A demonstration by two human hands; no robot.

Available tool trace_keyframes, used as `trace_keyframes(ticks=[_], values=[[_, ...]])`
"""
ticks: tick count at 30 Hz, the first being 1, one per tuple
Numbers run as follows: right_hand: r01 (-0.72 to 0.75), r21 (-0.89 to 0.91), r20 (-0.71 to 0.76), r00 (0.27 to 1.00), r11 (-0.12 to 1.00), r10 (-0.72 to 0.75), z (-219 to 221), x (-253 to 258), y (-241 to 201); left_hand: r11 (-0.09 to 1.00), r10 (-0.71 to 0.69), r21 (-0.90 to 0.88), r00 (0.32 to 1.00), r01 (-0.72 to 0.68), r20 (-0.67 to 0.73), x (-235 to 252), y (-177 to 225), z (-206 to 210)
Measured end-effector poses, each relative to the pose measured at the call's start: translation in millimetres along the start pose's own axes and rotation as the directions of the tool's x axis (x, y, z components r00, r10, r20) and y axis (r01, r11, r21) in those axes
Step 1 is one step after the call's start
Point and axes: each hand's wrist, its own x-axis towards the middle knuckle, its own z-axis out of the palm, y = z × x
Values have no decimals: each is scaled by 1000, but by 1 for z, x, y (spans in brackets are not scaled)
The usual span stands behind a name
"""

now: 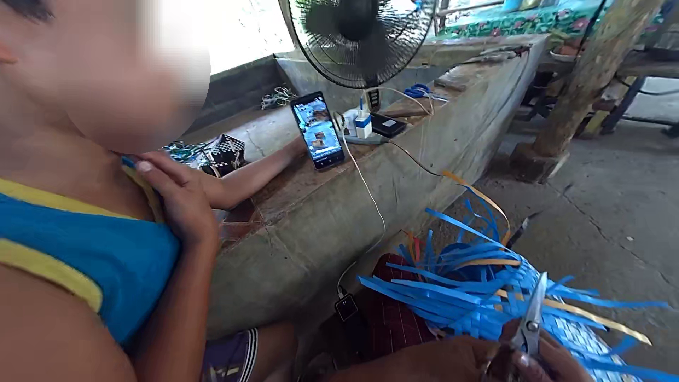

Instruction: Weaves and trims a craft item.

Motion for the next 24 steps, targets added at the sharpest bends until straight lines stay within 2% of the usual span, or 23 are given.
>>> trace_keyframes(ticks=[2,4,6,8,10,12,14,16,18,19,21,24], values=[[-39,-204,-143,990,978,10,-22,-11,-1,999,31,12,1000,-31,7,7,3,-1],[-114,-313,-385,923,943,-16,-48,-23,-9,992,80,99,997,-79,-12,7,12,-5],[-145,-270,-644,762,952,-67,-75,-39,-8,981,110,167,993,-100,-53,3,22,-15],[-122,-120,-827,562,985,-31,-96,-56,-9,978,120,185,983,-93,-139,-1,25,-30],[-91,47,-924,373,995,78,-107,-74,-5,985,123,147,956,-86,-265,-8,24,-46],[-54,207,-937,278,977,213,-107,-96,4,989,140,104,914,-108,-382,-14,23,-57],[-81,319,-905,270,944,329,-91,-111,16,987,162,57,888,-153,-430,-19,21,-65],[-201,369,-828,373,908,419,-63,-116,28,986,169,78,890,-150,-424,-21,18,-69],[-371,378,-689,498,848,526,-32,-104,36,986,155,122,902,-115,-402,-20,15,-68],[-442,379,-614,538,813,578,-20,-93,40,985,143,142,910,-94,-389,-18,14,-65],[-525,428,-515,528,736,676,-7,-61,47,982,125,181,922,-61,-366,-13,11,-57],[-531,550,-492,418,645,764,-6,-10,67,973,102,228,935,-23,-340,-8,4,-44]])
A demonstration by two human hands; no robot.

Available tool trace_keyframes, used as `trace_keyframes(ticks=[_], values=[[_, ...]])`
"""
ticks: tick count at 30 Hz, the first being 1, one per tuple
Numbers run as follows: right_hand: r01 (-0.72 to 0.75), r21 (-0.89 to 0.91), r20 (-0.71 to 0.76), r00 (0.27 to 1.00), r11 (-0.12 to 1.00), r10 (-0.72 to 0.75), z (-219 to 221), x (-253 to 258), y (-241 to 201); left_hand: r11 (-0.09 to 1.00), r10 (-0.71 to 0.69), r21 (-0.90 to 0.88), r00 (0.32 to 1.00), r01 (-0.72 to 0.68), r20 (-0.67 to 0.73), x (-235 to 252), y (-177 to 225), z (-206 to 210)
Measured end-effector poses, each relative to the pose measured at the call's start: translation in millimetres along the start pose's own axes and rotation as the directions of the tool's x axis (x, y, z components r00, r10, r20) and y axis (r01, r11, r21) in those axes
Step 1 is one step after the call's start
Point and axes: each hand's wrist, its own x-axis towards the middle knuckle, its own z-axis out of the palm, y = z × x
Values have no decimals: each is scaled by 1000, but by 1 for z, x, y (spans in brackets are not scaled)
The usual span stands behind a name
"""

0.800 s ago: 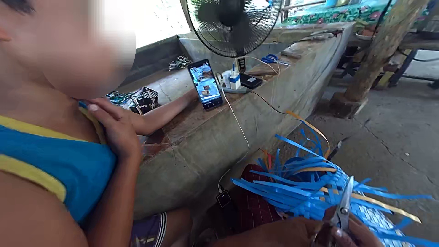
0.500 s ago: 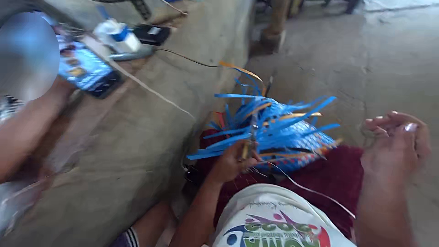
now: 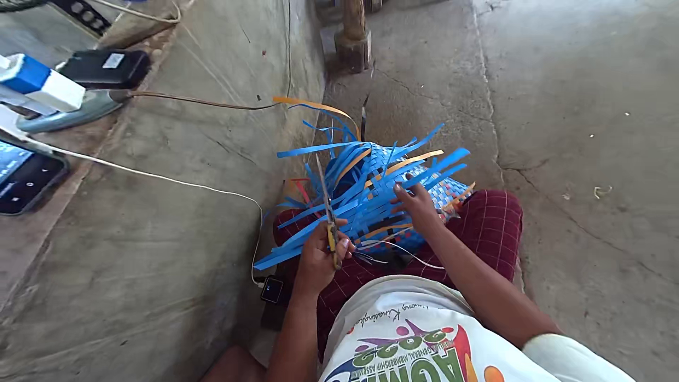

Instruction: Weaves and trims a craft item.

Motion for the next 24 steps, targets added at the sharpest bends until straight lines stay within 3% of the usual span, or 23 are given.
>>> trace_keyframes(ticks=[4,7,10,15,20,24], values=[[16,1,-97,995,1000,-16,21,53,-5,976,-59,210,998,62,-23,-2,-5,10],[33,25,-122,992,999,-30,29,66,-9,827,-82,554,996,92,-43,-1,-13,6],[16,55,-95,995,998,-11,34,68,-12,665,-79,745,997,63,-14,4,-15,8],[57,26,-126,991,998,-54,38,72,-14,559,-96,828,995,45,11,25,-15,15],[224,83,64,971,971,-229,36,43,-23,424,-276,892,961,155,-36,63,-21,13],[243,200,98,959,949,-266,29,33,-22,448,-304,885,953,129,15,79,-19,22]])
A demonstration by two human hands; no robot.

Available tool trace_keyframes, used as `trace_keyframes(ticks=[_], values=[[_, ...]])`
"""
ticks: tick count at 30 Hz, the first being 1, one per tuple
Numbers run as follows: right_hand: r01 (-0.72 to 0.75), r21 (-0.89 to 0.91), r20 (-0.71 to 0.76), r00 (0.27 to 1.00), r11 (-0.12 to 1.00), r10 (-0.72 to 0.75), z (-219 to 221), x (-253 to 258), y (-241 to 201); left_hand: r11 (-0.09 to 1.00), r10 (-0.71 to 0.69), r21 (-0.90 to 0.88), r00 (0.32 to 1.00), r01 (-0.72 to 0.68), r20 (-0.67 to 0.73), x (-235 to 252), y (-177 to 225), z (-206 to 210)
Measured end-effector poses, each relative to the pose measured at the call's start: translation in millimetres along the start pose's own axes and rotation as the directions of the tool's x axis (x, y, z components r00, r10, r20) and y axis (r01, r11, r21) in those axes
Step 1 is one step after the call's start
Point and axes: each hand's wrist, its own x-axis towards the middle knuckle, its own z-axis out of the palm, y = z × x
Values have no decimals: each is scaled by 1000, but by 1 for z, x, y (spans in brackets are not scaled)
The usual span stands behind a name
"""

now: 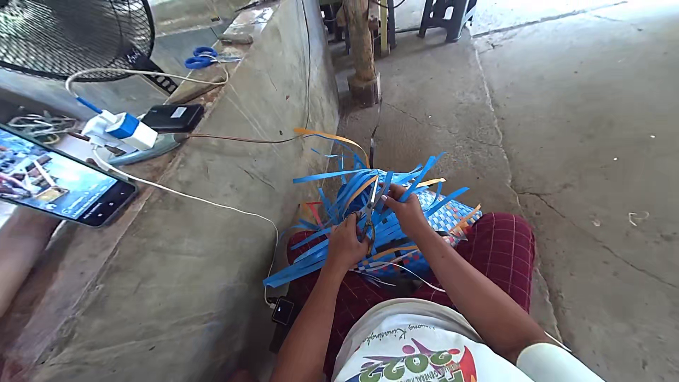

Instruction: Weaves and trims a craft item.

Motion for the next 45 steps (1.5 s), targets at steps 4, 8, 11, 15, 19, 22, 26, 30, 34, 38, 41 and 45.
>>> trace_keyframes(ticks=[4,8,11,15,19,22,26,30,34,38,41,45], values=[[8,-41,-33,999,999,-10,-4,-7,-3,999,47,9,999,-47,28,1,8,4],[52,-94,-32,998,994,-55,-4,-10,-3,999,49,4,999,-49,14,-2,9,8],[67,-116,-26,997,991,-71,-1,-11,-7,1000,-4,-10,1000,5,25,-3,9,5],[68,-132,-11,997,989,-70,2,-11,-9,999,-31,-40,999,33,30,-5,10,3],[77,-194,58,996,978,-67,5,-15,-10,998,12,-65,1000,-13,-11,-5,15,-4],[109,-233,65,993,966,-96,7,-16,-12,995,48,-82,998,-52,-47,-2,13,-6],[158,-331,97,986,930,-133,2,-12,-8,995,52,-85,996,-59,-79,-3,8,-4],[214,-458,147,975,863,-164,-2,-11,-7,998,17,-62,997,-22,-80,-7,7,-11],[187,-534,187,977,824,-101,-2,-10,-16,1000,-14,-20,997,13,-74,-8,3,-16],[174,-558,188,979,812,-81,-4,-11,-19,999,-13,-40,994,9,-111,-11,-6,-15],[40,-573,116,993,818,33,-11,-12,-28,991,-28,-136,983,3,-183,-12,-13,-9],[-138,-318,-40,990,938,132,-28,-24,-48,957,-25,-283,952,-65,-305,-15,-24,0]])
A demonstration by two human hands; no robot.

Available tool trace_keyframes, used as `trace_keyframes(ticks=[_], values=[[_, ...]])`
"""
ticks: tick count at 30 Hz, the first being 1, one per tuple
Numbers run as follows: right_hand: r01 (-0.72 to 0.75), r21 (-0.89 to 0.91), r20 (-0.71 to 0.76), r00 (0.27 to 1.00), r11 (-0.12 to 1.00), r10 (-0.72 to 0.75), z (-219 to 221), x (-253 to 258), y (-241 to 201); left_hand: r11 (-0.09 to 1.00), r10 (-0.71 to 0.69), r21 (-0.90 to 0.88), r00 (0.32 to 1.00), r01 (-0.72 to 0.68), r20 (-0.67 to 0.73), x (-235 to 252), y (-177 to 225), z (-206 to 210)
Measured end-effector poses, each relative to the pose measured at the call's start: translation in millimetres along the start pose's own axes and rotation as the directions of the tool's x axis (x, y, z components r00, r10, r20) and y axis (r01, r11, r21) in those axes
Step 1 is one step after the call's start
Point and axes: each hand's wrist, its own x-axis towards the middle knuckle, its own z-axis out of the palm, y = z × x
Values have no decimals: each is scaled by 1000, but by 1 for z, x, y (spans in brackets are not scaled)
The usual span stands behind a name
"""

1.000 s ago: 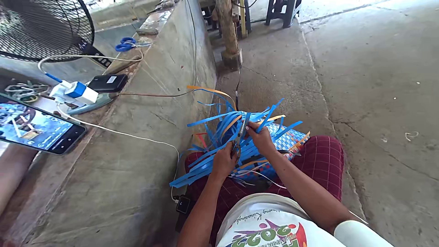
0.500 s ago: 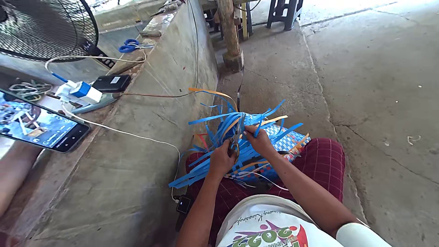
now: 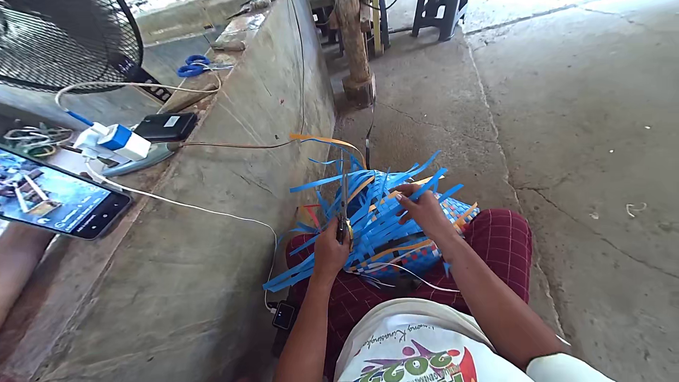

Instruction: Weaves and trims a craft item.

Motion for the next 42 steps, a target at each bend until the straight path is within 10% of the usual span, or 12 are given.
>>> trace_keyframes(ticks=[11,42], values=[[335,299,-97,942,893,-321,15,-27,-13,902,416,109,908,-419,49,-11,32,20],[533,-242,-20,833,811,-553,18,-26,-3,936,336,118,942,-332,-18,-8,38,6]])
